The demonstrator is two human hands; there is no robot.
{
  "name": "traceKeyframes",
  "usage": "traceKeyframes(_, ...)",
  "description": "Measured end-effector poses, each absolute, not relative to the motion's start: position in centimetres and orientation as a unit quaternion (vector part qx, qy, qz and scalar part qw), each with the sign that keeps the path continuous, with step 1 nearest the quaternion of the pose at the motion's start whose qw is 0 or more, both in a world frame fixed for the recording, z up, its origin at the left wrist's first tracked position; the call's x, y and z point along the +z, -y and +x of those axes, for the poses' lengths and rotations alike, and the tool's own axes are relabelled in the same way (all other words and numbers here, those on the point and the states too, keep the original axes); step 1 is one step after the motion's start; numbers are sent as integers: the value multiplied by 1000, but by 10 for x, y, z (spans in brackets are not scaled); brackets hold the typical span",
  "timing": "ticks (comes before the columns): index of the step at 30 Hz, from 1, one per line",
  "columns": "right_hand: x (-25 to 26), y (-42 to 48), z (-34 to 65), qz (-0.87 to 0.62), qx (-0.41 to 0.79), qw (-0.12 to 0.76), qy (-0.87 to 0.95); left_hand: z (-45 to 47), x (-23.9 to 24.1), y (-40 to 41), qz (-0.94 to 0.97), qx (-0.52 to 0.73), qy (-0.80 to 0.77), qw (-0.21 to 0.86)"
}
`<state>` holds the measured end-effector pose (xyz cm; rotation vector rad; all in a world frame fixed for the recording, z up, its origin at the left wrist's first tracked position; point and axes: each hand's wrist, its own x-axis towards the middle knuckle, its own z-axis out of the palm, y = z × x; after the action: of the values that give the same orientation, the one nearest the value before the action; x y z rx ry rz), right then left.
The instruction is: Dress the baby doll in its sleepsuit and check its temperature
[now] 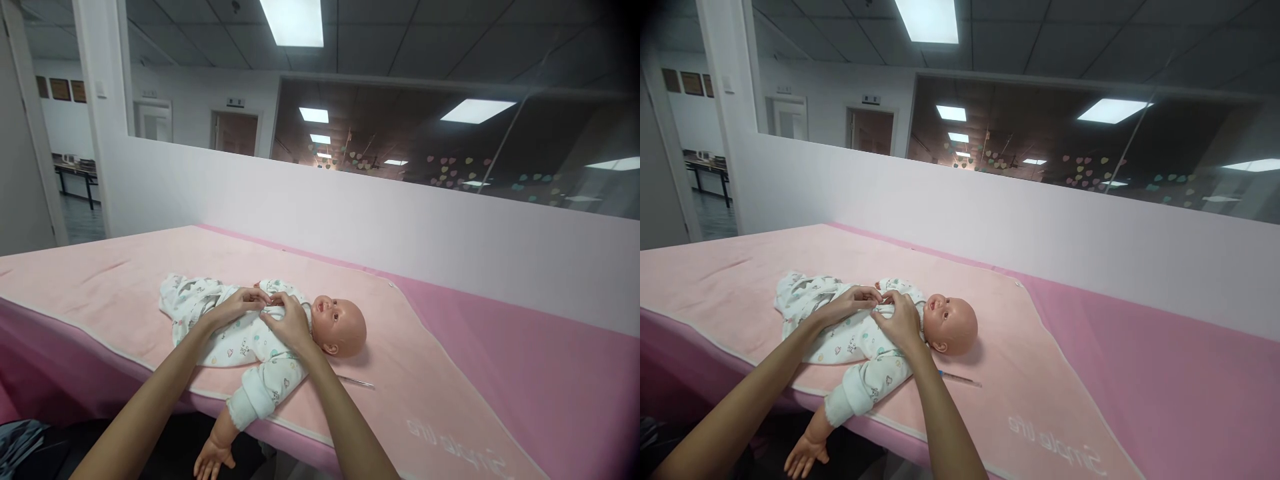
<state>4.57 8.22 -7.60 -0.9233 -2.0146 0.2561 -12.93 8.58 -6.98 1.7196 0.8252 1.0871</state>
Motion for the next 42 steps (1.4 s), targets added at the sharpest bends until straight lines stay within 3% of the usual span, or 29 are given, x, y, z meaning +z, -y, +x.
traceKeyframes(13,-80,-81,46,-415,68,412,809,-129,-70,-87,677,460,-329,470)
traceKeyframes(24,-74,-75,14,-294,-156,317,888,-135,-76,-104,506,530,-312,605)
traceKeyframes(33,-79,-79,1,-309,-75,354,880,-157,-77,-105,380,667,-251,590)
traceKeyframes(39,-82,-83,3,-312,-31,392,865,-166,-73,-81,554,496,-336,578)
traceKeyframes(42,-84,-84,2,-313,-25,398,862,-165,-77,-71,606,487,-351,522)
